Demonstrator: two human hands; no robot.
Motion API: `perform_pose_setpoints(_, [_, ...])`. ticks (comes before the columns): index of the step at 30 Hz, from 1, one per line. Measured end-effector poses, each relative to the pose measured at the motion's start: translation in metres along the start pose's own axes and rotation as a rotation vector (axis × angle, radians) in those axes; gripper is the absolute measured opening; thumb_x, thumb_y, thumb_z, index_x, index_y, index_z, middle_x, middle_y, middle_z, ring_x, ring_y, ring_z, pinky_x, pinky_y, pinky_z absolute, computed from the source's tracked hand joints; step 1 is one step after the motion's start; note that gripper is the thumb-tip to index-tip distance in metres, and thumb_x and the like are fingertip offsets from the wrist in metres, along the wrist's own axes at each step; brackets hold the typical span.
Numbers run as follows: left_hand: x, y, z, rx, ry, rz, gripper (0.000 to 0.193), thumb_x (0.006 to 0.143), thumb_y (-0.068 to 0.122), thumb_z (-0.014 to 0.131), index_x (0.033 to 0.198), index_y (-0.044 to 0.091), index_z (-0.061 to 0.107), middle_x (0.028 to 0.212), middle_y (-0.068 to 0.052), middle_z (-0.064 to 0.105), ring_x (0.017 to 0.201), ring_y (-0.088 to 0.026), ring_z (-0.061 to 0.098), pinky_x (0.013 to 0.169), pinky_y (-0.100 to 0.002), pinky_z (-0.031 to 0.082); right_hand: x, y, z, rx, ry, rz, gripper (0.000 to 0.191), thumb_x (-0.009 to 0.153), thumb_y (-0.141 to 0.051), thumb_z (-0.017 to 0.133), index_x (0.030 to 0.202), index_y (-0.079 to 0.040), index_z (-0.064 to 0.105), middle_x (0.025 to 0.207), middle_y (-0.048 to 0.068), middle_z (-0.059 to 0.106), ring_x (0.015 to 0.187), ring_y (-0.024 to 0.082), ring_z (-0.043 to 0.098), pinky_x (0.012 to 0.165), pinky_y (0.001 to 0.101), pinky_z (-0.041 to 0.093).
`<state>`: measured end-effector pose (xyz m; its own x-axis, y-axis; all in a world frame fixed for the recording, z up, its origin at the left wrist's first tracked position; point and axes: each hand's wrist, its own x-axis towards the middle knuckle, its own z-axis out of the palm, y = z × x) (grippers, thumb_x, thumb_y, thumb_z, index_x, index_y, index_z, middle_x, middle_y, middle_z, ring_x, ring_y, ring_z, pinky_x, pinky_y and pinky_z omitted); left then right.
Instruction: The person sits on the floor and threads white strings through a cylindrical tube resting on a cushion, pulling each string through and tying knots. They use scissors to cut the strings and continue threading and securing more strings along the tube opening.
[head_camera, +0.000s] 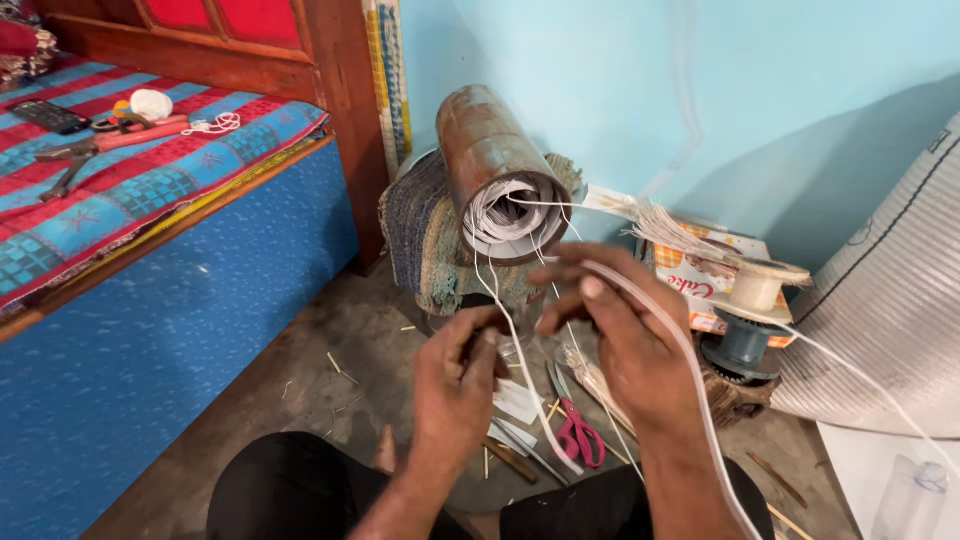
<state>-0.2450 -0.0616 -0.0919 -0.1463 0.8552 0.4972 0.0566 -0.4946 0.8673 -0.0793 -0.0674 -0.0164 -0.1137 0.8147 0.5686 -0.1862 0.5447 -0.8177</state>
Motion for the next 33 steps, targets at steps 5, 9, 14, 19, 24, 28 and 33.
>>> perform_pose_setpoints(5, [0.003, 0.014, -0.006, 0.361, -0.092, 0.268, 0.038, 0.088, -0.007, 0.058, 0.122, 0.002, 0.071, 0.114, -0.013, 0.07, 0.097, -0.026, 0.071, 0.082, -0.035, 0.058, 0.037, -0.034, 0.013, -0.734, 0.111, -0.054, 0.05, 0.09, -0.02, 0.081, 0.136, -0.007, 0.068, 0.083, 0.012, 0.073, 0.067, 0.014, 0.058, 0.057, 0.0302, 0.048])
perform_pose_setpoints(9, [0.007, 0.011, -0.005, 0.439, -0.275, 0.299, 0.031, 0.088, 0.004, 0.068, 0.118, 0.007, 0.074, 0.111, -0.011, 0.07, 0.095, -0.028, 0.07, 0.079, -0.036, 0.058, 0.063, -0.038, 0.021, -0.772, -0.069, -0.572, 0.032, 0.089, -0.015, 0.079, 0.115, 0.002, 0.069, 0.096, 0.01, 0.072, 0.078, 0.009, 0.063, 0.065, 0.0247, 0.051])
perform_pose_setpoints(14, [0.016, 0.023, 0.008, 0.522, -0.2, 0.684, 0.03, 0.093, 0.009, 0.072, 0.123, 0.005, 0.072, 0.104, -0.011, 0.067, 0.091, -0.03, 0.065, 0.078, -0.041, 0.055, 0.058, -0.027, -0.008, -0.707, 0.129, -0.248, 0.018, 0.098, -0.018, 0.075, 0.099, 0.0, 0.075, 0.09, 0.008, 0.07, 0.067, 0.012, 0.063, 0.059, 0.0275, 0.051])
perform_pose_setpoints(19, [0.061, 0.057, 0.029, 0.259, -0.024, 0.607, 0.026, 0.099, 0.008, 0.066, 0.124, 0.006, 0.072, 0.108, -0.014, 0.064, 0.092, -0.025, 0.067, 0.073, -0.036, 0.057, 0.054, -0.019, -0.037, -0.235, 0.097, -0.119, 0.015, 0.097, -0.013, 0.075, 0.097, 0.002, 0.073, 0.089, 0.008, 0.073, 0.072, 0.012, 0.065, 0.066, 0.0272, 0.056])
perform_pose_setpoints(24, [0.131, 0.077, 0.06, 0.425, 0.012, 0.756, 0.016, 0.093, 0.009, 0.068, 0.107, 0.007, 0.077, 0.104, -0.012, 0.074, 0.095, -0.029, 0.071, 0.084, -0.044, 0.056, 0.079, -0.026, -0.044, -0.178, 0.087, -0.098, 0.03, 0.082, -0.006, 0.076, 0.111, -0.006, 0.069, 0.082, 0.005, 0.071, 0.069, 0.01, 0.064, 0.061, 0.0246, 0.054])
perform_pose_setpoints(28, [0.17, 0.083, 0.065, 0.364, -0.464, 0.314, 0.023, 0.094, 0.02, 0.067, 0.113, 0.012, 0.077, 0.098, -0.006, 0.08, 0.088, -0.018, 0.077, 0.082, -0.034, 0.061, 0.096, -0.033, -0.049, -0.316, 0.193, -0.121, 0.021, 0.092, -0.015, 0.078, 0.105, 0.001, 0.073, 0.077, 0.009, 0.068, 0.059, 0.015, 0.063, 0.053, 0.0278, 0.051])
perform_pose_setpoints(33, [0.188, 0.078, 0.048, 0.192, -0.718, 0.255, 0.031, 0.098, 0.024, 0.067, 0.127, 0.012, 0.067, 0.103, -0.002, 0.079, 0.1, -0.011, 0.075, 0.094, -0.032, 0.06, 0.11, -0.029, -0.066, 0.019, 0.219, -0.128, 0.033, 0.094, -0.025, 0.08, 0.092, 0.006, 0.071, 0.079, 0.011, 0.068, 0.061, 0.017, 0.065, 0.054, 0.0322, 0.057])
